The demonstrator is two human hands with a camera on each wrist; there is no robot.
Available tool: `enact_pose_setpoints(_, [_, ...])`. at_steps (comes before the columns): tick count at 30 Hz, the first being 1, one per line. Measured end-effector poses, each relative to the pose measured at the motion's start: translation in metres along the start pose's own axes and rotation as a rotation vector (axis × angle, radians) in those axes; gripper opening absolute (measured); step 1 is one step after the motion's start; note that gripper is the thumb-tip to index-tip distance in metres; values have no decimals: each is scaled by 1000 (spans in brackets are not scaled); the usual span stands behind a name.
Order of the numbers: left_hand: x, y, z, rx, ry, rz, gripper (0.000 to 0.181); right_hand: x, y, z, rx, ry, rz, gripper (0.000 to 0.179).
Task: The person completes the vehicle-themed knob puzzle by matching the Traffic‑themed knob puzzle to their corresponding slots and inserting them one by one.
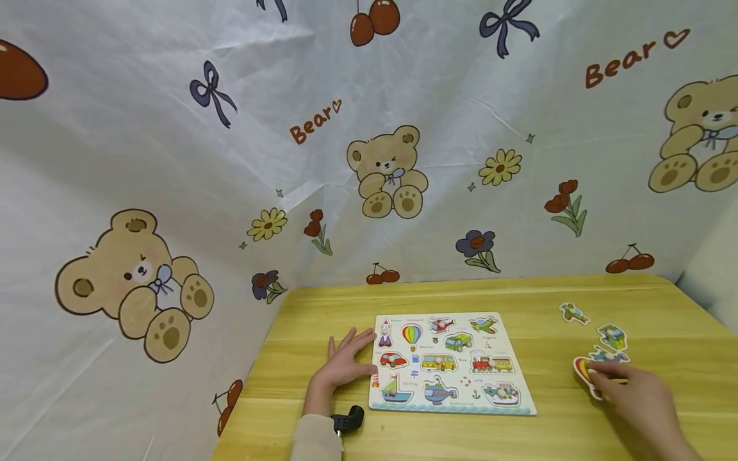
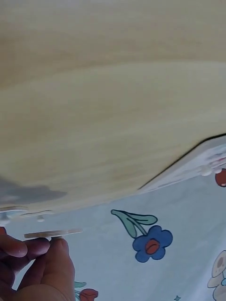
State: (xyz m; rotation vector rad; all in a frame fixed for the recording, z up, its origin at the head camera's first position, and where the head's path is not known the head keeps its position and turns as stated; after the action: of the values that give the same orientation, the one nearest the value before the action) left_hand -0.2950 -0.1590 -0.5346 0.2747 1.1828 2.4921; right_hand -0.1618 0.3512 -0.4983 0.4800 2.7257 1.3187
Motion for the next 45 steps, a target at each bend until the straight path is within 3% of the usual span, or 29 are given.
enact_pose_setpoints(6, [0,0,0,-5,-2,0,77,3,-6,-21,-3,60,7,37])
enact_pose_setpoints(14, [0,-1,-1,-5,3,1,77,8,-19,-47,60,68,24,35])
enact_pose_setpoints(21, [2,-1,-1,-8,6,0,76,17,-33,-66,125,48,-45,36])
enact_pose_setpoints(33, [1,-1,1,-8,3,-1,77,21,-62,-112,254,18,-93,34])
enact_pose_setpoints(45, [0,0,1,1,2,-2,76,26,-97,-153,325,47,-130,27])
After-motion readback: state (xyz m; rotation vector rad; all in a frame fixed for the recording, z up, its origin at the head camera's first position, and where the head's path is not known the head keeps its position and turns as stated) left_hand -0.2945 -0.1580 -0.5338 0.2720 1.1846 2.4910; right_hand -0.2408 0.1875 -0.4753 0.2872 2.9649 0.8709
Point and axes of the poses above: each hand's wrist, its own x-axis towards the middle knuckle, its own y-axis out of the back of the hand, z = x × y, the point moved 3 cm from there along x, towards the middle knuckle, and after that the axes turned 3 degrees about x, right-handed, at the moved point
